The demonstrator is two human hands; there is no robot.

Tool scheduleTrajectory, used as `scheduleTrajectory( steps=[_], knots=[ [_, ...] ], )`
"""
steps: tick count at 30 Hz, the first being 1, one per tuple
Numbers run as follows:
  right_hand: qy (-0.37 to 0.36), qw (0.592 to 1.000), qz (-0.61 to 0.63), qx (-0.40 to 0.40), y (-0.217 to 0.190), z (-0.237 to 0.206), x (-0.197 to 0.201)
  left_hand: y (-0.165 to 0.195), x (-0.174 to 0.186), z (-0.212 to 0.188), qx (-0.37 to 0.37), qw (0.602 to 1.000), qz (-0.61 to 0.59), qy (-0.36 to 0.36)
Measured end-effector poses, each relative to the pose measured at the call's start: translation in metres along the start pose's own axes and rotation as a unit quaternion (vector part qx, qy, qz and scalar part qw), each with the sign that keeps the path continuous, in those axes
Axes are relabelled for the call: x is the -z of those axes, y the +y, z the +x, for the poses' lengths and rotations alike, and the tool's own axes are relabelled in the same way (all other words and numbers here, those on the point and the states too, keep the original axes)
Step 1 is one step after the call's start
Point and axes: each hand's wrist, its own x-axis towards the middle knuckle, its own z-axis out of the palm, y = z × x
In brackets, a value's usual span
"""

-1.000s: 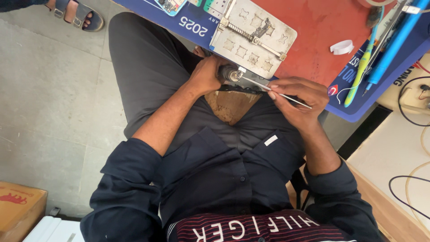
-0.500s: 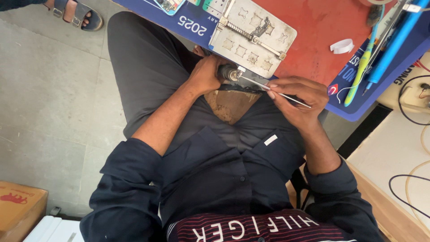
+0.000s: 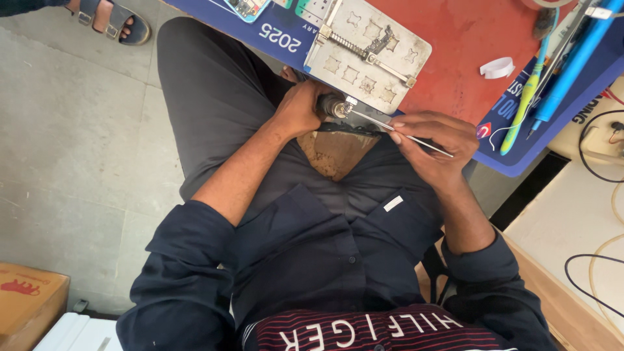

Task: The person uses a metal tool to scrape and clean a small electronic component held in a metal jig. They then use a heat gun to apply heat to the component and finish by scrubbing it with a toothbrush.

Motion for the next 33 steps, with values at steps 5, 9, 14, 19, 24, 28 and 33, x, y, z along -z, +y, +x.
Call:
scheduleTrajectory(
  steps=[5,9,14,19,24,28,33],
  knots=[
    [0.0,1.0,0.014,-0.009,0.0006,-0.0003,-0.001,-0.0002,0.0005,-0.0008,-0.008,1.0,-0.013,0.01],
    [-0.004,1.0,0.009,0.0,0.0014,0.0001,-0.0002,-0.0008,0.0,-0.0006,0.009,1.0,-0.005,0.005],
    [0.003,1.0,0.005,-0.002,0.0025,0.0004,-0.0012,0.0003,0.0007,0.0005,-0.011,1.0,-0.005,0.012],
    [0.004,1.0,0.002,-0.006,0.0012,0.0005,0.0,0.0051,0.0022,-0.0005,-0.012,1.0,-0.014,0.004],
    [-0.007,1.0,0.003,0.004,0.0,0.0012,0.0018,0.0071,0.003,-0.0001,-0.011,1.0,-0.012,0.0],
    [-0.008,1.0,0.016,-0.004,0.0001,0.0018,0.0014,0.0067,0.0035,-0.0001,-0.004,1.0,-0.007,-0.001],
    [-0.01,1.0,0.012,-0.001,-0.0002,0.0027,0.0018,0.0052,0.003,-0.0011,-0.005,1.0,-0.018,0.008]
  ],
)
